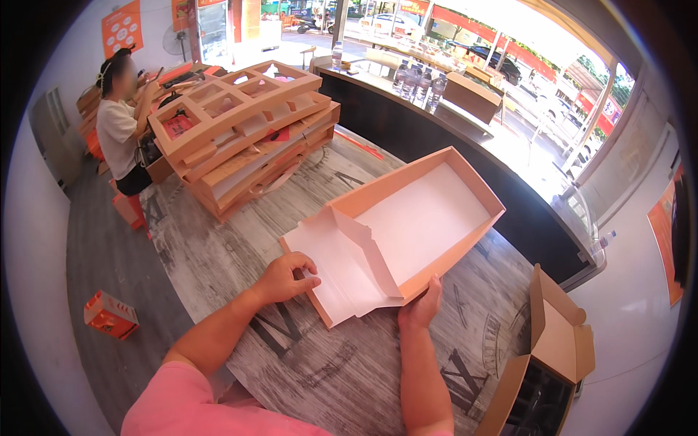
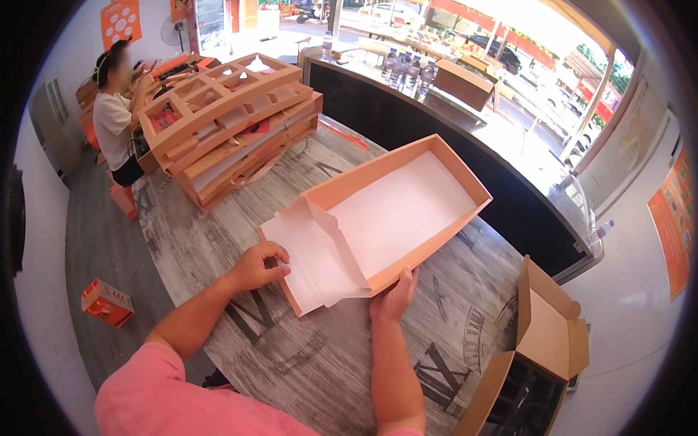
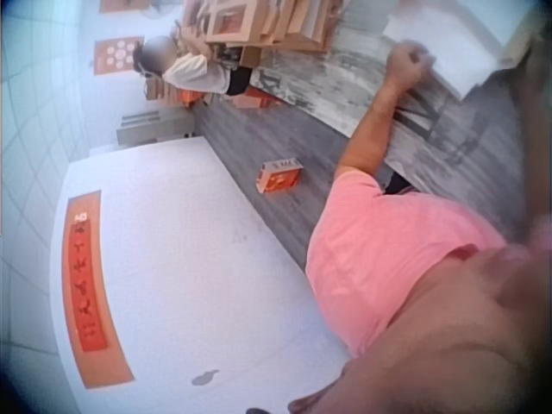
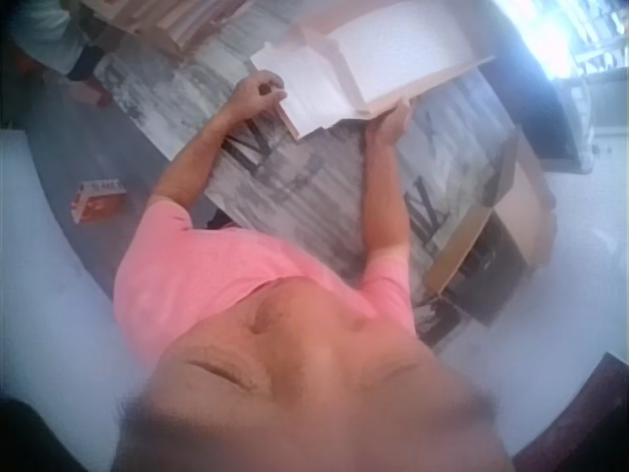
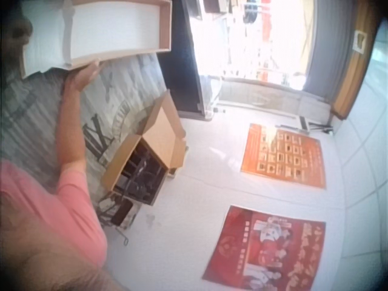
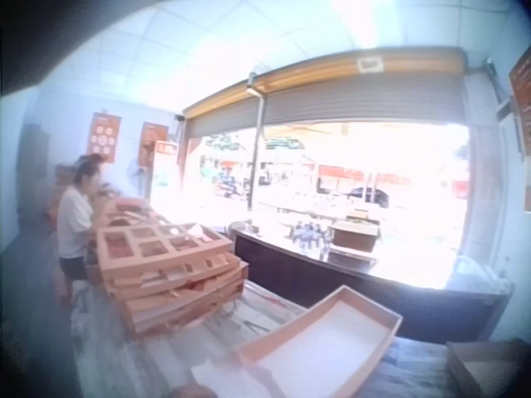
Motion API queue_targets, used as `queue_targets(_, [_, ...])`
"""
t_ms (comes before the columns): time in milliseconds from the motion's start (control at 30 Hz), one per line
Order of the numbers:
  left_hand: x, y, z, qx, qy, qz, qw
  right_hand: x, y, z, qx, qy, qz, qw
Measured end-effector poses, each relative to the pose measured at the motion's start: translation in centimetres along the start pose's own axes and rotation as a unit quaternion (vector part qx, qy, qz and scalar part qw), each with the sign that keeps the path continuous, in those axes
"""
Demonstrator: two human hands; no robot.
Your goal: The person assembles a large white box by folding its cardboard flaps and then places a wooden insert with internal dividers into the box.
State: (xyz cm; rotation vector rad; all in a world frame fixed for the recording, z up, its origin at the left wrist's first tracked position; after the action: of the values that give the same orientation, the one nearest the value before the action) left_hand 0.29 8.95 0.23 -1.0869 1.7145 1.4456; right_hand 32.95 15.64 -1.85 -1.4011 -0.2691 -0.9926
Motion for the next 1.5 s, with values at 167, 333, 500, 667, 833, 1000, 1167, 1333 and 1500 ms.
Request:
queue_targets(167, [0.5, 0.4, 1.5, -0.033, -0.011, -0.092, 0.995, 0.9, -1.9, -0.4, 0.035, 0.037, -0.025, 0.998])
queue_targets(333, [-0.6, -2.0, 3.6, 0.042, 0.137, -0.193, 0.971, 0.4, -1.5, -1.2, 0.057, 0.048, -0.099, 0.992])
queue_targets(500, [-0.2, -4.0, 4.4, 0.026, 0.162, -0.347, 0.923, 0.2, -2.3, -2.1, 0.096, 0.047, -0.108, 0.988])
queue_targets(667, [0.5, -3.7, 4.3, -0.007, 0.114, -0.395, 0.911, -0.6, -1.8, -2.1, 0.098, 0.054, -0.128, 0.985])
queue_targets(833, [-0.7, -3.3, 3.6, -0.025, 0.096, -0.380, 0.920, -0.8, -1.9, -2.2, 0.103, 0.046, -0.141, 0.984])
queue_targets(1000, [0.2, -2.7, 4.1, -0.089, 0.021, -0.297, 0.951, -1.3, -1.9, -2.4, 0.096, 0.032, -0.144, 0.984])
queue_targets(1167, [-2.1, -1.6, 3.3, -0.203, -0.064, -0.073, 0.974, -1.5, -1.3, -2.0, 0.101, 0.037, -0.158, 0.982])
queue_targets(1333, [-4.5, -1.5, 2.2, -0.186, -0.118, -0.113, 0.969, -1.9, -1.0, -2.2, 0.085, 0.046, -0.188, 0.977])
queue_targets(1500, [-10.1, -0.1, 0.2, -0.253, -0.224, 0.037, 0.940, -1.8, -0.9, -2.5, 0.054, 0.028, -0.182, 0.981])
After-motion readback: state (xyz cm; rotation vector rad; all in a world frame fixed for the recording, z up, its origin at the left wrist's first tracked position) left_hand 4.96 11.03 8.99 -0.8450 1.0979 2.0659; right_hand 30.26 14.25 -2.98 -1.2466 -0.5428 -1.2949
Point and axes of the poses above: each hand's wrist, its own z-axis towards the middle knuckle, its own y-axis out of the back of the hand, x = y × z, the point moved 10 cm from there along z, towards the middle knuckle, and after that the axes turned 15 degrees about y, right-handed, at the moved point
